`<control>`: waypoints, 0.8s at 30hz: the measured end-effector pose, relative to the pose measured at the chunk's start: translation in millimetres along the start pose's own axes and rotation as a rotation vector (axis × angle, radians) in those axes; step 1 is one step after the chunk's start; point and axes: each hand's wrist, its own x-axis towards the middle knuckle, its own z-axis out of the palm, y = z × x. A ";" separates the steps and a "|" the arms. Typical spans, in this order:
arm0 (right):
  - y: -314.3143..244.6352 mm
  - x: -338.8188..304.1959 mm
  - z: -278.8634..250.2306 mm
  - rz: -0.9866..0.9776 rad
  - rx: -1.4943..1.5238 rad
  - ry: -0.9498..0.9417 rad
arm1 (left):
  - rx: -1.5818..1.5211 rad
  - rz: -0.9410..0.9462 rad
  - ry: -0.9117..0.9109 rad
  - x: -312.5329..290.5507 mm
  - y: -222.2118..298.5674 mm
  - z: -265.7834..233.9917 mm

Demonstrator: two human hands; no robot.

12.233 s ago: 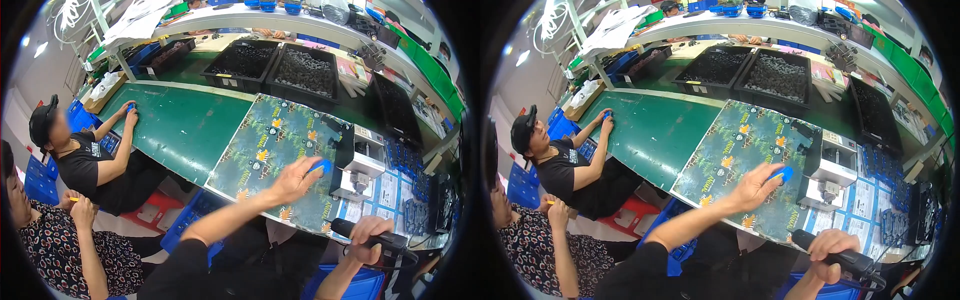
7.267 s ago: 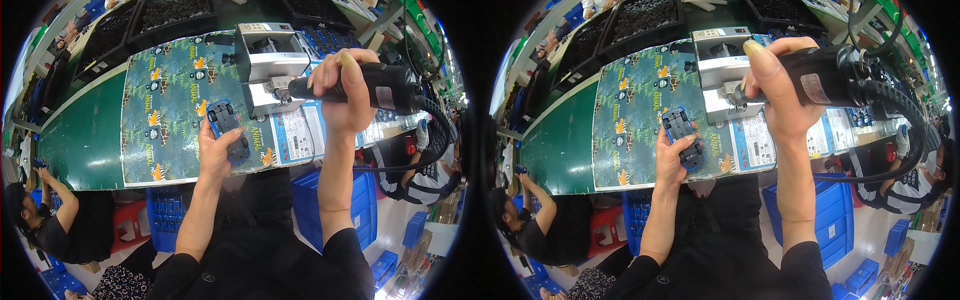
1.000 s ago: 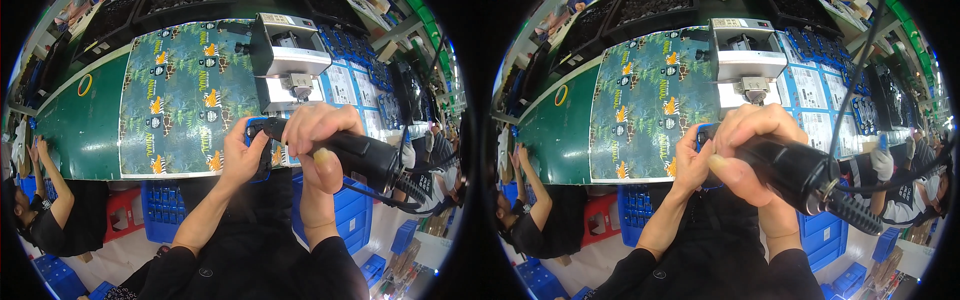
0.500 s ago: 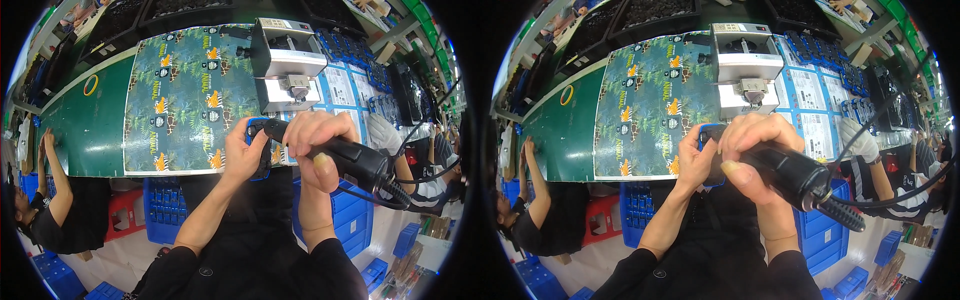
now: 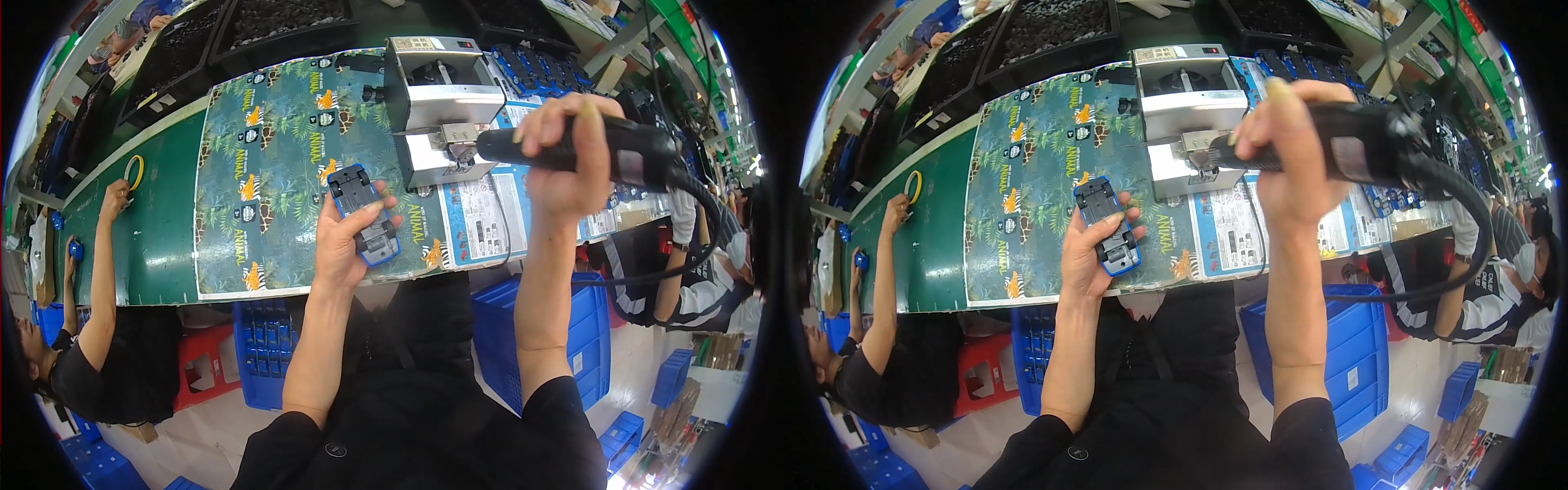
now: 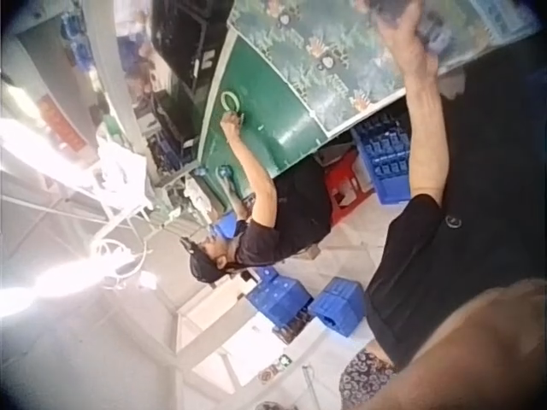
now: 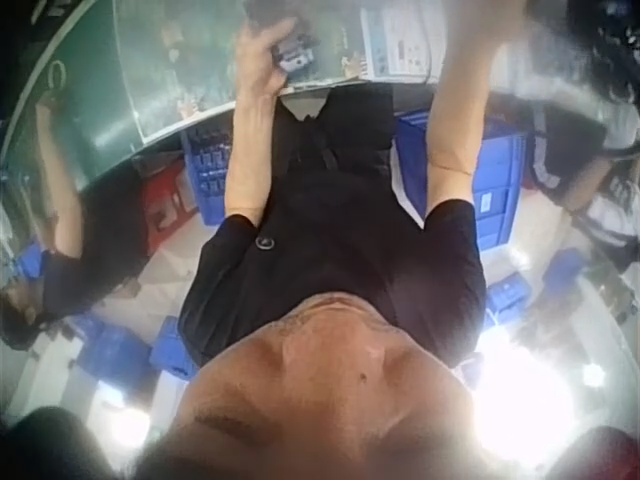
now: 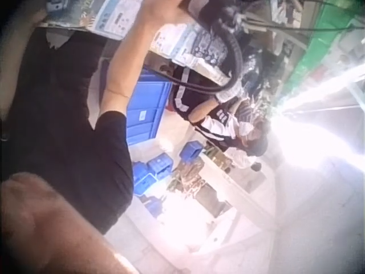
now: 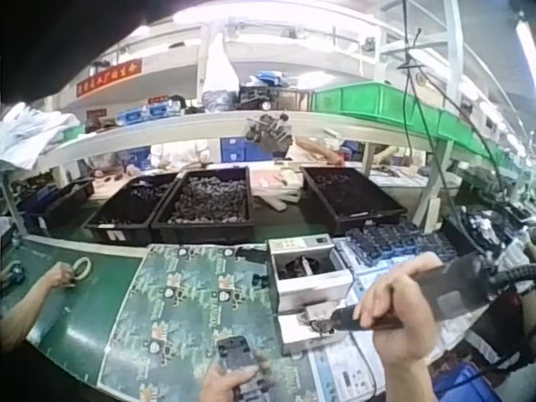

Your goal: The person assembles toy cars by holding each car chassis, driving screws into the underside using an electric screwdriver, and placing the assembled cars into a plastic crate.

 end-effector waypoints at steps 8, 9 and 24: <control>2.5 4.4 28.8 0.150 -0.174 -0.021 | -0.029 0.023 -0.047 4.5 -1.1 -3.7; 0.8 7.2 33.2 0.193 -0.277 -0.105 | -0.026 0.034 -0.043 4.3 0.4 -4.4; -17.9 -67.1 51.6 0.354 0.318 -0.178 | -0.001 -0.004 -0.020 8.2 0.7 0.1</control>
